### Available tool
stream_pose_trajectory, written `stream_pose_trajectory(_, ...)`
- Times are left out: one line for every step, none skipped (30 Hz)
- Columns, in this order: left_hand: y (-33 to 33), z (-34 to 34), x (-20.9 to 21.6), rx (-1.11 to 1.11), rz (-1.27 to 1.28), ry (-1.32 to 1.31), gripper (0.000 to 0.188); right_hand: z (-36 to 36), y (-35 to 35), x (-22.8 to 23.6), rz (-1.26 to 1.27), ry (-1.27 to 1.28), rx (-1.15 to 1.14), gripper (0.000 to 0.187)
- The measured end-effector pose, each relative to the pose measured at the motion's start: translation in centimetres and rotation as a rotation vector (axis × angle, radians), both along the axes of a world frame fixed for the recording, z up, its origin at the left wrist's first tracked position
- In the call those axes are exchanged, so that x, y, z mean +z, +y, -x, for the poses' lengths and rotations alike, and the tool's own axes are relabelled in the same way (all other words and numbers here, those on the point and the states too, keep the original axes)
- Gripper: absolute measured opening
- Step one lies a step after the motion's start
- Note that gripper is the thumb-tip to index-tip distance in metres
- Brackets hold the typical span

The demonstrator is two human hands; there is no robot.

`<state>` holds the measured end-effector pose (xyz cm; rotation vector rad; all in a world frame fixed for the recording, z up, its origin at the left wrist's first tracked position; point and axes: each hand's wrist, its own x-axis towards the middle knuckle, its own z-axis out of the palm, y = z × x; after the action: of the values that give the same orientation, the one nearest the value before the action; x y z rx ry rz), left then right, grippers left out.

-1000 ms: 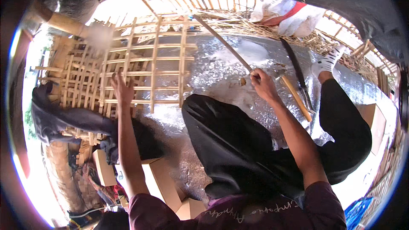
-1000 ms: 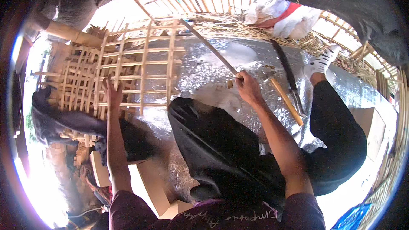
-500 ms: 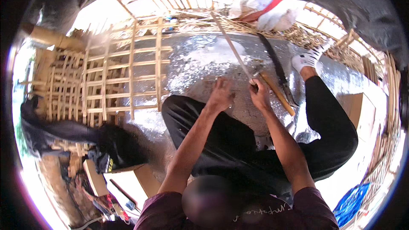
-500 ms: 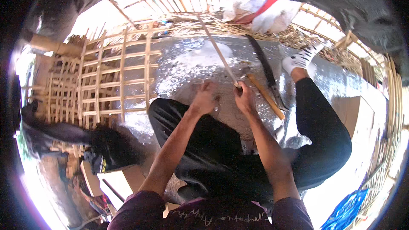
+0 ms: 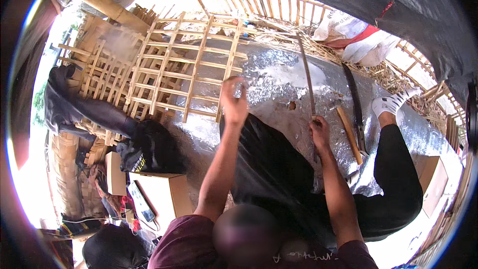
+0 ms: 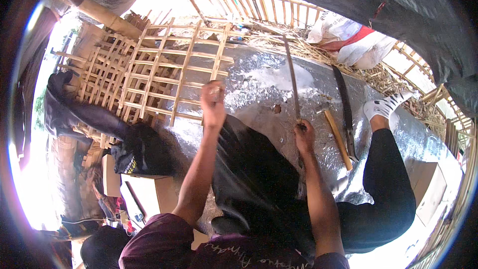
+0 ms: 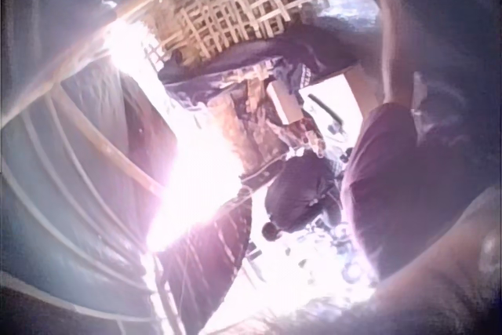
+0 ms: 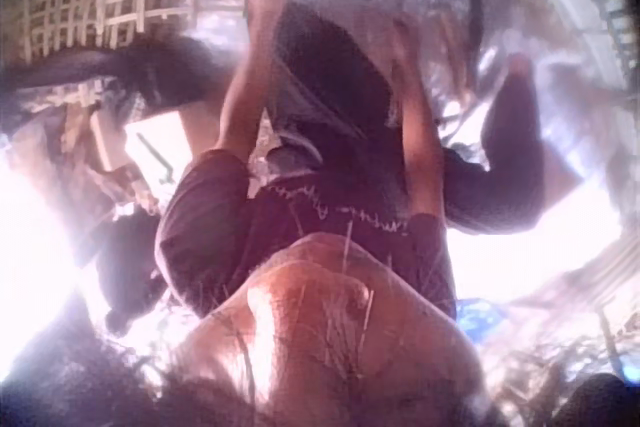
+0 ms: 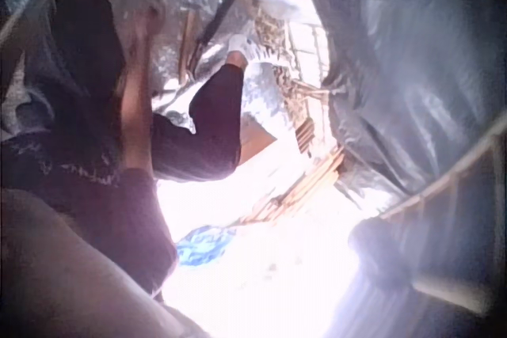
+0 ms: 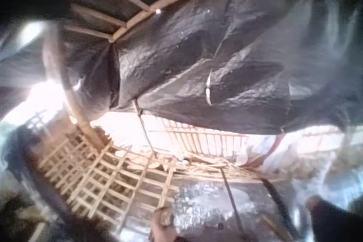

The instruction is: The person constructs a wooden lattice structure by placing thin wooden strips into a grid frame and securing them using a hammer. The person uses a saw to trim the ends of a wooden strip and positions the strip within the lattice.

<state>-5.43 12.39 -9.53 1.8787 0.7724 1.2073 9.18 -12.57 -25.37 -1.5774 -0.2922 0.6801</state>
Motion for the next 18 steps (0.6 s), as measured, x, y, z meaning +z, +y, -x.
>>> stream_pose_trajectory(2.1, 2.4, -0.6, 0.115, -0.057, 0.051, 0.022, 0.3, 0.2, 1.0, -0.005, 0.053, -0.019, 0.017)
stream_pose_trajectory(4.2, 4.5, -1.1, 0.23, -0.107, 0.1, 0.021, 0.5, 0.4, 2.1, -0.007, 0.105, -0.043, 0.016)
stream_pose_trajectory(6.0, 6.9, -1.8, 0.253, 0.008, 0.079, 0.022, 0.5, 0.5, 2.7, -0.008, 0.154, -0.072, 0.015)
stream_pose_trajectory(6.9, 8.8, -2.5, 0.341, 0.179, 0.065, 0.022, 0.2, 0.4, 2.5, -0.017, 0.173, -0.103, 0.014)
stream_pose_trajectory(7.3, 10.8, -2.8, 0.405, 0.029, 0.102, 0.02, 0.3, 0.6, 2.5, -0.019, 0.167, -0.122, 0.013)
stream_pose_trajectory(9.5, 15.2, -4.6, 0.421, -0.036, 0.116, 0.019, 1.2, 1.3, 2.7, -0.032, 0.174, -0.129, 0.013)
stream_pose_trajectory(7.7, 14.8, -4.2, 0.4, 0.12, 0.102, 0.019, 0.7, 0.5, 2.2, -0.012, 0.152, -0.168, 0.012)
stream_pose_trajectory(6.1, 14.7, -3.6, 0.377, 0.123, 0.154, 0.019, 0.6, 0.4, 1.3, -0.011, 0.117, -0.189, 0.013)
stream_pose_trajectory(4.8, 14.4, -3.0, 0.358, 0.121, 0.209, 0.019, 0.8, 0.5, 0.2, -0.014, 0.084, -0.207, 0.014)
stream_pose_trajectory(3.4, 13.4, -2.3, 0.288, 0.151, 0.205, 0.02, 0.8, 0.6, -0.7, -0.017, 0.049, -0.221, 0.015)
stream_pose_trajectory(2.0, 12.4, -2.2, 0.221, 0.18, 0.204, 0.021, 1.0, 0.7, -1.2, 0.036, -0.006, -0.213, 0.018)
stream_pose_trajectory(1.2, 11.8, -3.5, 0.176, 0.114, 0.133, 0.021, 1.6, 1.1, -1.3, 0.079, -0.055, -0.199, 0.021)
stream_pose_trajectory(-1.4, 8.3, -1.5, 0.054, -0.054, 0.295, 0.02, 0.8, 0.2, -2.0, 0.151, -0.127, -0.21, 0.024)
stream_pose_trajectory(-2.7, 6.2, -1.4, -0.05, -0.028, 0.25, 0.02, 0.8, 0.1, -2.4, 0.163, -0.198, -0.229, 0.028)
stream_pose_trajectory(-4.7, 3.8, 0.6, -0.152, -0.049, 0.393, 0.022, 0.2, -0.6, -3.0, 0.189, -0.276, -0.261, 0.031)
stream_pose_trajectory(-5.6, 2.2, 0.2, -0.216, -0.155, 0.378, 0.023, 0.4, -0.8, -3.2, 0.207, -0.346, -0.283, 0.034)
stream_pose_trajectory(-6.6, 1.1, -0.7, -0.331, -0.061, 0.275, 0.022, 1.2, -0.4, -1.7, 0.285, -0.37, -0.237, 0.035)
stream_pose_trajectory(-7.8, 0.2, -1.4, -0.405, -0.047, 0.23, 0.02, 1.9, 0.1, -0.3, 0.365, -0.391, -0.192, 0.036)
